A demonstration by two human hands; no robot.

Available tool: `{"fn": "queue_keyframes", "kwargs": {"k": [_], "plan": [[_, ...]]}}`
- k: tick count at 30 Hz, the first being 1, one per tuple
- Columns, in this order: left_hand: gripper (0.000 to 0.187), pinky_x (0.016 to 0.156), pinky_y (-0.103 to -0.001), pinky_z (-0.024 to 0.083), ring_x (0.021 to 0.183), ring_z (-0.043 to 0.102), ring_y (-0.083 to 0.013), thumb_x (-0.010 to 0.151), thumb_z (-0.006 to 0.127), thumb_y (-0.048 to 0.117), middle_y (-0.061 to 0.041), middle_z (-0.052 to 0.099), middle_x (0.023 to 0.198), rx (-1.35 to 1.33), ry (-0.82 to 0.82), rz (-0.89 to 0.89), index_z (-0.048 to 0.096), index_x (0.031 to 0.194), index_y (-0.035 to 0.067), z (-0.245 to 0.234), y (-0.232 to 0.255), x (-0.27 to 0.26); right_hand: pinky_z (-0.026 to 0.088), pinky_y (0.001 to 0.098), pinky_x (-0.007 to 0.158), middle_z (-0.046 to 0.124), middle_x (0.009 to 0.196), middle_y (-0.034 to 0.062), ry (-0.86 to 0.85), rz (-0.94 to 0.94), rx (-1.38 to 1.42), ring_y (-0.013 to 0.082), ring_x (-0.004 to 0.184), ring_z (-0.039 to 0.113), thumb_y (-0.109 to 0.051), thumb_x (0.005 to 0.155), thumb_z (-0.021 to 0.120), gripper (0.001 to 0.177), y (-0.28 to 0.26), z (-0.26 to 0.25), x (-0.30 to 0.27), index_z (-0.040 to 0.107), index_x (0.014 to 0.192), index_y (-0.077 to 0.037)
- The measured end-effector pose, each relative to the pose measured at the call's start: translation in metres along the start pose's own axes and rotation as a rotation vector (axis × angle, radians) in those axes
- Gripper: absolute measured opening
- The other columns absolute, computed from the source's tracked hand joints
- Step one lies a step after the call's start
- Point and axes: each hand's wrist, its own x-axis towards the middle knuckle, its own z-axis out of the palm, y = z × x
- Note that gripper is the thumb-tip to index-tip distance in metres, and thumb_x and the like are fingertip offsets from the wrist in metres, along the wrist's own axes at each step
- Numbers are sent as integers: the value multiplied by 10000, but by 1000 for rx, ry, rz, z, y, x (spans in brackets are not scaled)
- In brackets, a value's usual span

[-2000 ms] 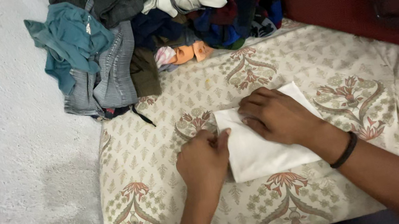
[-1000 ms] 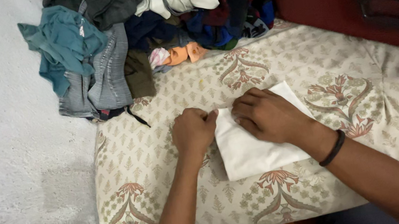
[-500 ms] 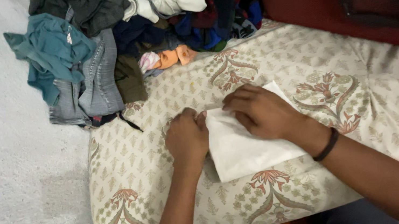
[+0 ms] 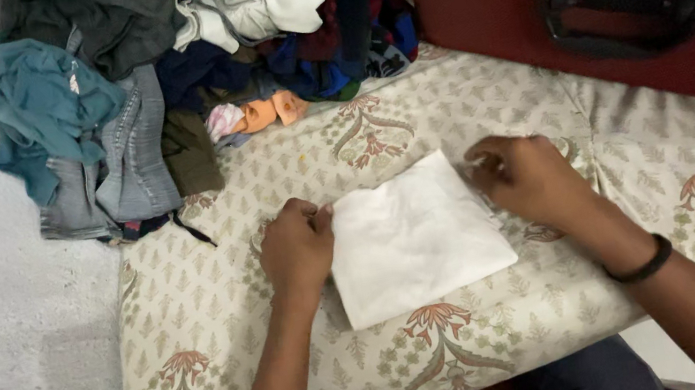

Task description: The person unfolds a white t-shirt with a colorful graphic print on a patterned bedsheet. They smooth out the fabric, fold the sleeves inward, and then fold the shirt into a compact rectangle. Finally, the person places the folded t-shirt into an open red suitcase.

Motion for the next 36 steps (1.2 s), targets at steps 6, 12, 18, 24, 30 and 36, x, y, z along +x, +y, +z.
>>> {"fn": "queue_keyframes", "kwargs": {"k": [6,12,18,24,30,36], "plan": [[332,1011,-486,487,1218,599,-379,1003,594,286,-185,653,1291,62,86,251,683,1226,57,3,8,-29,589,343,639,781,764,139,-97,130,-137,240,627,746,-326,859,785,276,-21,-3,-18,810,911,-57],[620,1118,-573,346,1377,416,-515,994,587,419,-316,471,1474,72,34,443,499,1423,-19,20,1,-55,537,357,558,758,671,123,-115,178,-124,233,552,710,-306,874,769,248,-26,-4,-17,752,879,-58],[648,1155,-608,281,1435,354,-498,986,574,435,-307,422,1516,141,74,445,484,1445,-13,19,2,-62,516,336,532,752,704,118,-184,266,-82,180,561,691,-361,833,813,357,-29,-6,-10,703,979,-55],[704,1160,-617,262,1479,298,-503,1003,543,468,-312,376,1559,168,60,532,446,1477,-44,18,9,-69,511,343,511,744,736,125,-217,304,358,160,579,638,-227,854,772,288,-10,6,-5,627,995,-23],[791,1131,-650,217,1466,252,-473,970,524,541,-292,316,1583,225,-67,462,404,1489,-43,14,9,-69,563,401,610,724,779,142,-197,317,-61,242,648,688,-303,901,741,315,-23,0,-13,590,1047,-69],[719,1185,-632,191,1536,232,-451,1025,485,506,-297,335,1602,252,-12,616,479,1423,-93,22,15,-61,582,455,797,733,1066,157,-62,-24,-458,322,1017,704,-259,939,675,304,-66,-1,-18,586,1171,-84]]}}
